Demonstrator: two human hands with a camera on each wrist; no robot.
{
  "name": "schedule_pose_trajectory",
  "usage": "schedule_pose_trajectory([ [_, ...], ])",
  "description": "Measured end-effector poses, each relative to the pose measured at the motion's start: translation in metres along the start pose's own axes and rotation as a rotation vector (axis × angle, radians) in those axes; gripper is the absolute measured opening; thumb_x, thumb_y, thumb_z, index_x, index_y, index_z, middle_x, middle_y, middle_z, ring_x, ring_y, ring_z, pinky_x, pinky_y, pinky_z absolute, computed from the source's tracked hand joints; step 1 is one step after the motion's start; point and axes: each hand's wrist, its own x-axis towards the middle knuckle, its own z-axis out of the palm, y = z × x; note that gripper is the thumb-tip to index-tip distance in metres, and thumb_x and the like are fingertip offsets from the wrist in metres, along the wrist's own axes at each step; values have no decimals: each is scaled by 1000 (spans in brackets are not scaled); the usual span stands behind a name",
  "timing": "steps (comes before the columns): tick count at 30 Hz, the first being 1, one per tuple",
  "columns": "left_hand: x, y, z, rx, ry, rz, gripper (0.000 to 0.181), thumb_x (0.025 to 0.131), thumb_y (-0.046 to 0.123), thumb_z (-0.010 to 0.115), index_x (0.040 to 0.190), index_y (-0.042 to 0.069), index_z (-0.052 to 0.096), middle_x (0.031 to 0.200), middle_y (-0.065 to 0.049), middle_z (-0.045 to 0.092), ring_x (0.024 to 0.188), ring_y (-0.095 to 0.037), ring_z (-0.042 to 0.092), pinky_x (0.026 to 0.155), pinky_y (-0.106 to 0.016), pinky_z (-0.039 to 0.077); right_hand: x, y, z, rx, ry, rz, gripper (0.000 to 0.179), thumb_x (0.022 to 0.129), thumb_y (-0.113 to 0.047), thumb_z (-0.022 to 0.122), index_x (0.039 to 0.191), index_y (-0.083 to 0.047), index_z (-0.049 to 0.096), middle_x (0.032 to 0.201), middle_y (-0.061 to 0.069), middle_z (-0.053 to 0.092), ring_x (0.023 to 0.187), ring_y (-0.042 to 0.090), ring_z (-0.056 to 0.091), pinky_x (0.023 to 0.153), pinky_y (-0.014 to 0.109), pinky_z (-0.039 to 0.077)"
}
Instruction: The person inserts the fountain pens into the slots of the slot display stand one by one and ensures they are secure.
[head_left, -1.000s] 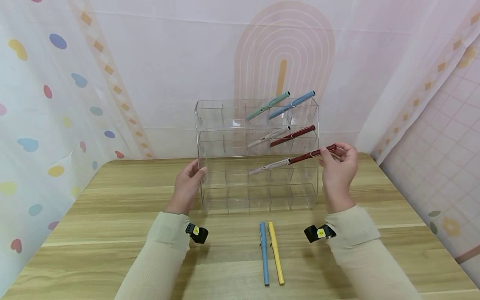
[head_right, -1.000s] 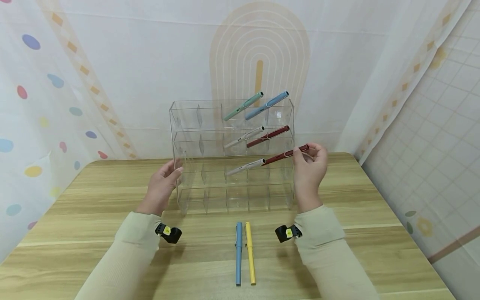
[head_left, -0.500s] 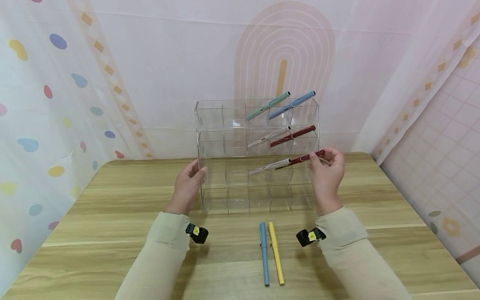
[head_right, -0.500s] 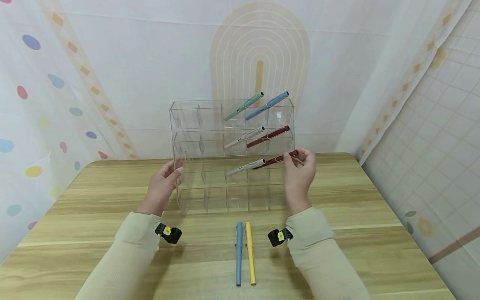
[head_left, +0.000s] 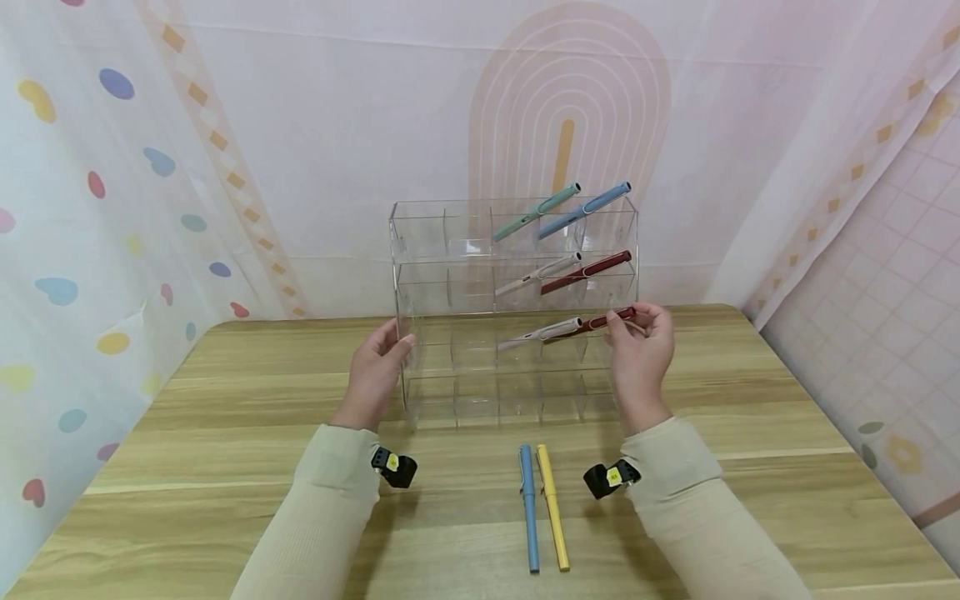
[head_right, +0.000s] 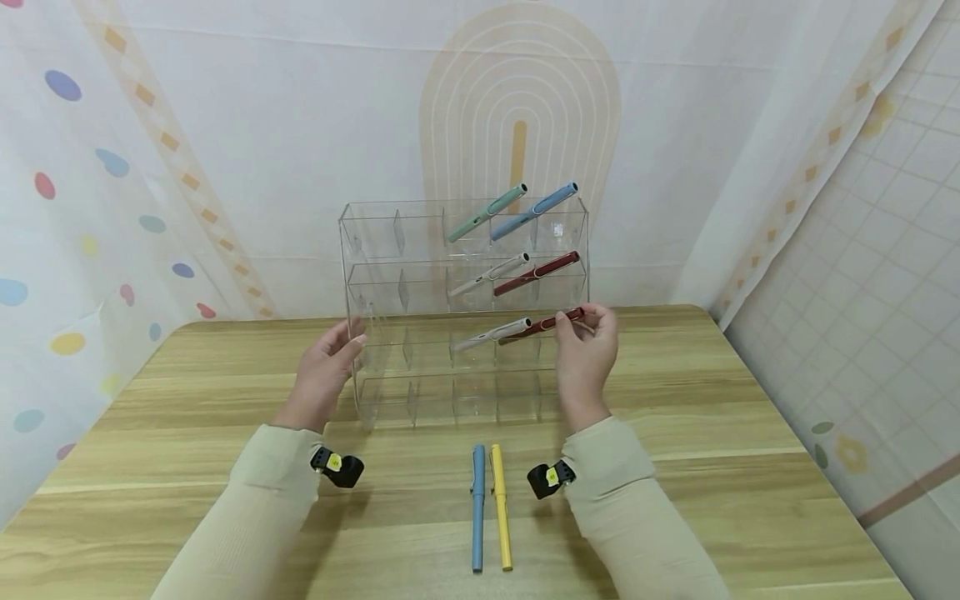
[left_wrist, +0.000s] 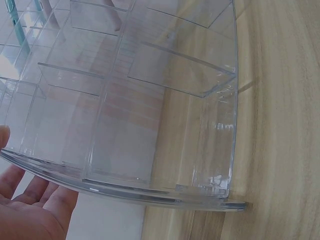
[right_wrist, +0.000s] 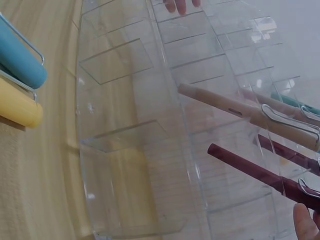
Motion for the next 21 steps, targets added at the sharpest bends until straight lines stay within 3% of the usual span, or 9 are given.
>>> schedule_pose_trajectory([
  [21, 0, 2, 0, 18, 5, -14, 51, 101, 22, 50, 149, 11, 36, 144, -11, 43, 130, -24, 40, 109, -41, 36, -5, 8, 1, -20, -19, -6, 23, 85, 9, 63, 98, -5, 51, 91, 3, 50, 78, 10, 63, 62, 18, 54],
])
